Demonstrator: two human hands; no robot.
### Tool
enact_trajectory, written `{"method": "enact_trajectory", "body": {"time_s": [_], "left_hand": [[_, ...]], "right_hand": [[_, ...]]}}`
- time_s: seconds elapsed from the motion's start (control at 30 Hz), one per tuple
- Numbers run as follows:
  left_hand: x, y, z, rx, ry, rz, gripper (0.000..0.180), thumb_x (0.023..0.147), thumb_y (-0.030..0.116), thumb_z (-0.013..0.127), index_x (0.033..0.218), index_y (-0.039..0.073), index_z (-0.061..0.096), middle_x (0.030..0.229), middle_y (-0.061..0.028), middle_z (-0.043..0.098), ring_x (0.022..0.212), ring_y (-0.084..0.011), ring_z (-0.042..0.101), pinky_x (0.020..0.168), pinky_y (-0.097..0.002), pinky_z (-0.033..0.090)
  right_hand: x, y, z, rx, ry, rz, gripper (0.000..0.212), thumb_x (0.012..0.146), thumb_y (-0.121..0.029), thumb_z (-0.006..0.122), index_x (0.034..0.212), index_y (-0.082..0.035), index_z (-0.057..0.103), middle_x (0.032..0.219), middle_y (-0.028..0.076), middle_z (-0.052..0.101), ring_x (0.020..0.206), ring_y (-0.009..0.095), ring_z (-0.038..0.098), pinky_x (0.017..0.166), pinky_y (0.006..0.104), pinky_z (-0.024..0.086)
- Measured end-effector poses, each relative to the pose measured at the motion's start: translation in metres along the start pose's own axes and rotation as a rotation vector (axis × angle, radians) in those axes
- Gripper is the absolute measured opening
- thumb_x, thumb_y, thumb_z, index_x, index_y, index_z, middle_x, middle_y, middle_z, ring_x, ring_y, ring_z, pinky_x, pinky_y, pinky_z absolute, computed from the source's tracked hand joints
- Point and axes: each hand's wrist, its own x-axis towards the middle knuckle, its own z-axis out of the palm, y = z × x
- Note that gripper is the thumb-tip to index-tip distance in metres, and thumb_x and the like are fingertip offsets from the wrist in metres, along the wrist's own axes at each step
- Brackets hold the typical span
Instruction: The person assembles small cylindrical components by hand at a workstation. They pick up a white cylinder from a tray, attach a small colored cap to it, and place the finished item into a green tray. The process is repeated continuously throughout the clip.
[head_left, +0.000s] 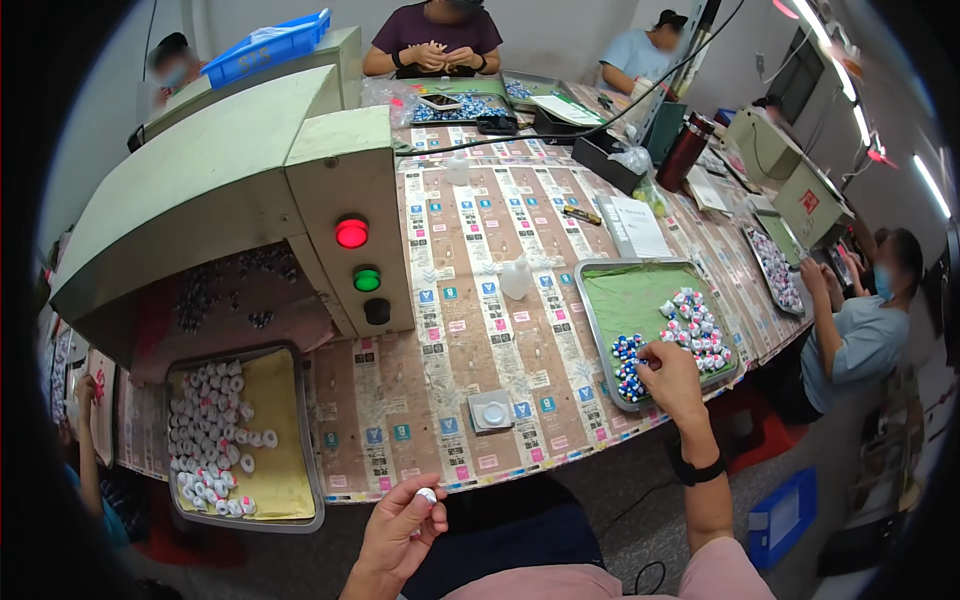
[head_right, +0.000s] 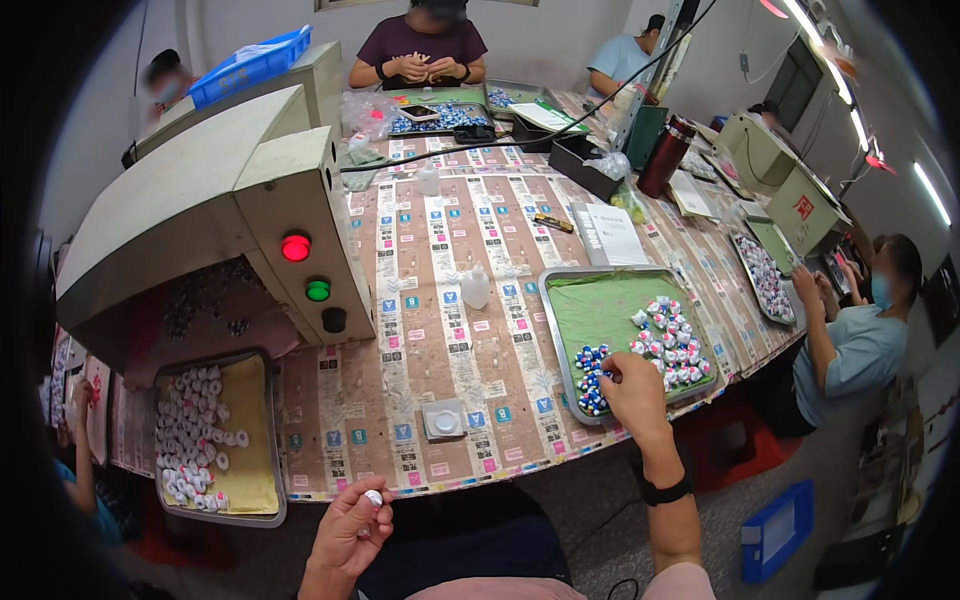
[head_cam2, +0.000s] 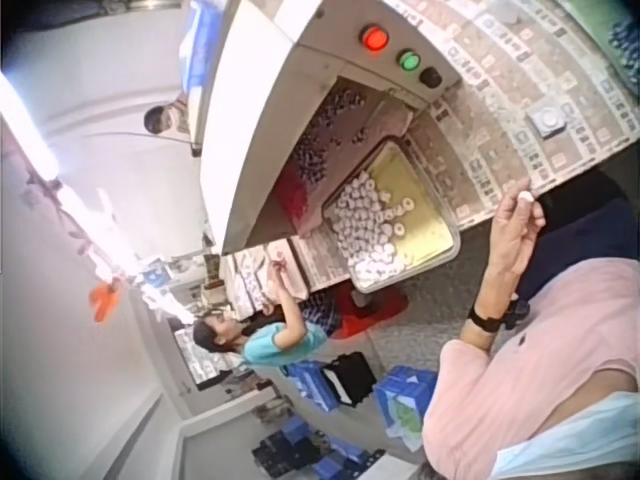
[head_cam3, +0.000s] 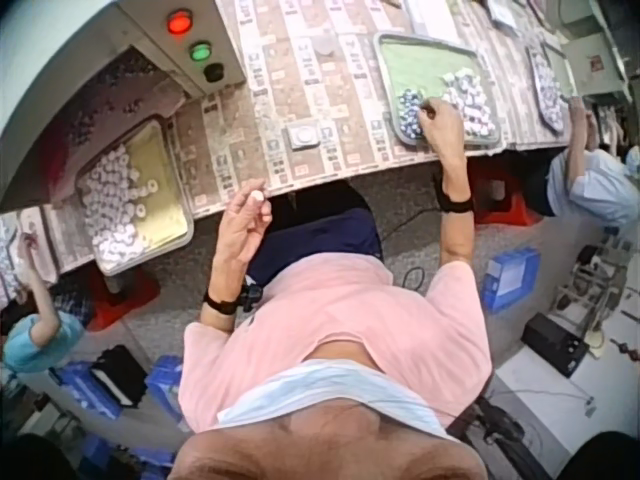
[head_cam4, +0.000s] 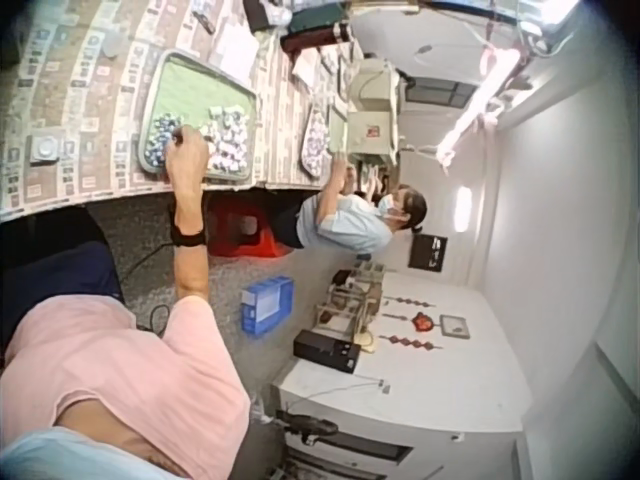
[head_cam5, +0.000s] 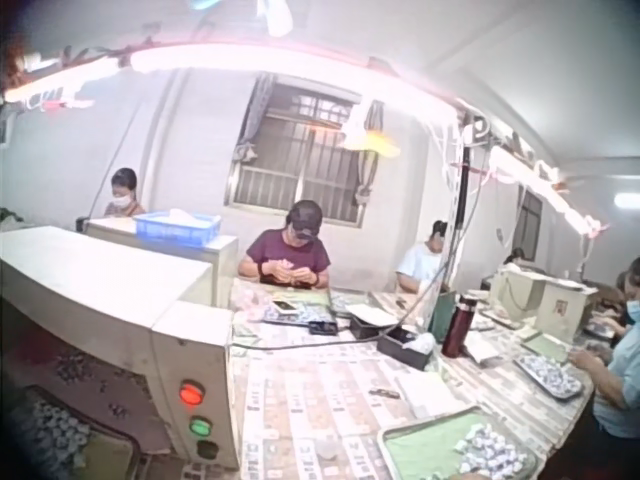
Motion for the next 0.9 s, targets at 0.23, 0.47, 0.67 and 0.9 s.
{"method": "enact_trajectory", "body": {"time_s": [0.23,0.47,0.67,0.9], "left_hand": [[0.004,0.005,0.014,-0.088,-0.024,-0.049,0.038,0.094,0.01,0.055,0.129,-0.002,0.048,0.107,-0.0135,0.06,0.086,-0.0189,0.062,0.076,-0.0316,0.056],[0.01,0.0,0.022,-0.014,-0.018,-0.034,0.033,0.095,0.007,0.053,0.127,0.0,0.049,0.112,-0.0128,0.06,0.094,-0.0191,0.064,0.082,-0.0291,0.056],[0.017,0.002,0.028,-0.042,-0.073,-0.046,0.034,0.095,0.006,0.053,0.128,0.001,0.049,0.116,-0.0123,0.06,0.101,-0.0181,0.062,0.087,-0.0278,0.054],[0.015,0.0,0.024,0.0,-0.076,-0.027,0.033,0.096,0.007,0.052,0.128,0.0,0.05,0.11,-0.0114,0.06,0.103,-0.0181,0.061,0.09,-0.028,0.053]], "right_hand": [[-0.009,-0.031,-0.015,0.94,-0.205,0.317,0.016,0.088,-0.009,0.062,0.1,0.002,0.066,0.087,0.005,0.067,0.076,0.01,0.063,0.064,0.0224,0.05],[-0.034,-0.073,0.011,1.305,-0.563,0.433,0.024,0.091,-0.005,0.058,0.115,0.002,0.06,0.098,0.008,0.065,0.086,0.014,0.064,0.071,0.0251,0.053],[-0.048,-0.115,0.029,1.014,-0.669,0.265,0.03,0.087,-0.004,0.065,0.116,0.003,0.06,0.1,0.008,0.065,0.083,0.011,0.063,0.071,0.0231,0.052],[-0.042,-0.137,0.048,0.59,-0.403,-0.198,0.017,0.082,-0.002,0.067,0.099,0.0,0.067,0.088,0.007,0.064,0.075,0.014,0.063,0.066,0.0243,0.05]]}}
